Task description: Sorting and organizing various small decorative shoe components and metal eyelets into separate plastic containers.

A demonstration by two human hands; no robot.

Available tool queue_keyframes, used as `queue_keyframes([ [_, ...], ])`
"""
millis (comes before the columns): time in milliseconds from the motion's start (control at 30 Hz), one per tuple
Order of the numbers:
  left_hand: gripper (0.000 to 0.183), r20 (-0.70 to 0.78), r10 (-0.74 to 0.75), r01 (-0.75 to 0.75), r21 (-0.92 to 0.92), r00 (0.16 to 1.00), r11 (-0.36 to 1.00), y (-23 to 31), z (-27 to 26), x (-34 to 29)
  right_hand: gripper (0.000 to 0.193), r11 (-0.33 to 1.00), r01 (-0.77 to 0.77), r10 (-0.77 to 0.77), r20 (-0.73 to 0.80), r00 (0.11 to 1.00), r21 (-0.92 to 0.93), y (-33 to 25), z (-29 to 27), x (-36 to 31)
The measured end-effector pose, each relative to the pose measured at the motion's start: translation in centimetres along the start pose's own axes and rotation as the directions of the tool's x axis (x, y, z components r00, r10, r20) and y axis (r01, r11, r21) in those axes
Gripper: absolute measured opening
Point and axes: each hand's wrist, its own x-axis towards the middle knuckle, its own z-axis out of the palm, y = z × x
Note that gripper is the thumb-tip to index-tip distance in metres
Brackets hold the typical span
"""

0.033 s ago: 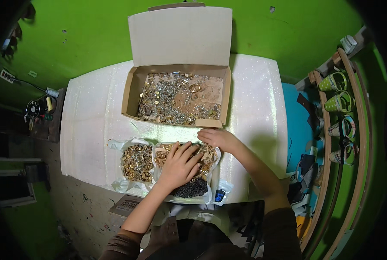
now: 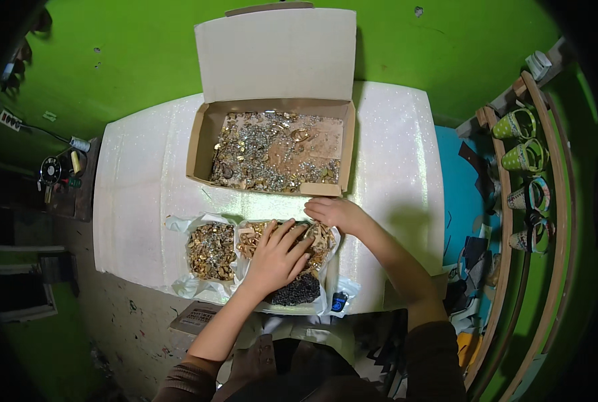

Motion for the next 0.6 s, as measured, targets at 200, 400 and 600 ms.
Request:
queue_keyframes([
  [200, 0.035, 0.035, 0.011, -0.011, -0.002, 0.999, 1.0, 1.0, 0.9, -0.3, 0.008, 1.0, 0.003, -0.006, -0.107, 0.994, -0.024, -0.2, 0.3, 0.2],
  [400, 0.033, -0.007, 0.017, -0.018, -0.036, 1.0, 0.999, 1.3, -0.1, -0.5, 0.012, 0.967, -0.256, 0.245, -0.263, 0.933, -0.011, -2.0, -2.2, -3.0],
  [600, 0.031, -0.067, -0.063, 0.062, -0.028, 0.996, 0.998, 0.0, -1.8, -2.4, 0.004, 0.789, -0.509, 0.613, -0.49, 0.619, 0.344, -8.2, -5.7, -0.6],
])
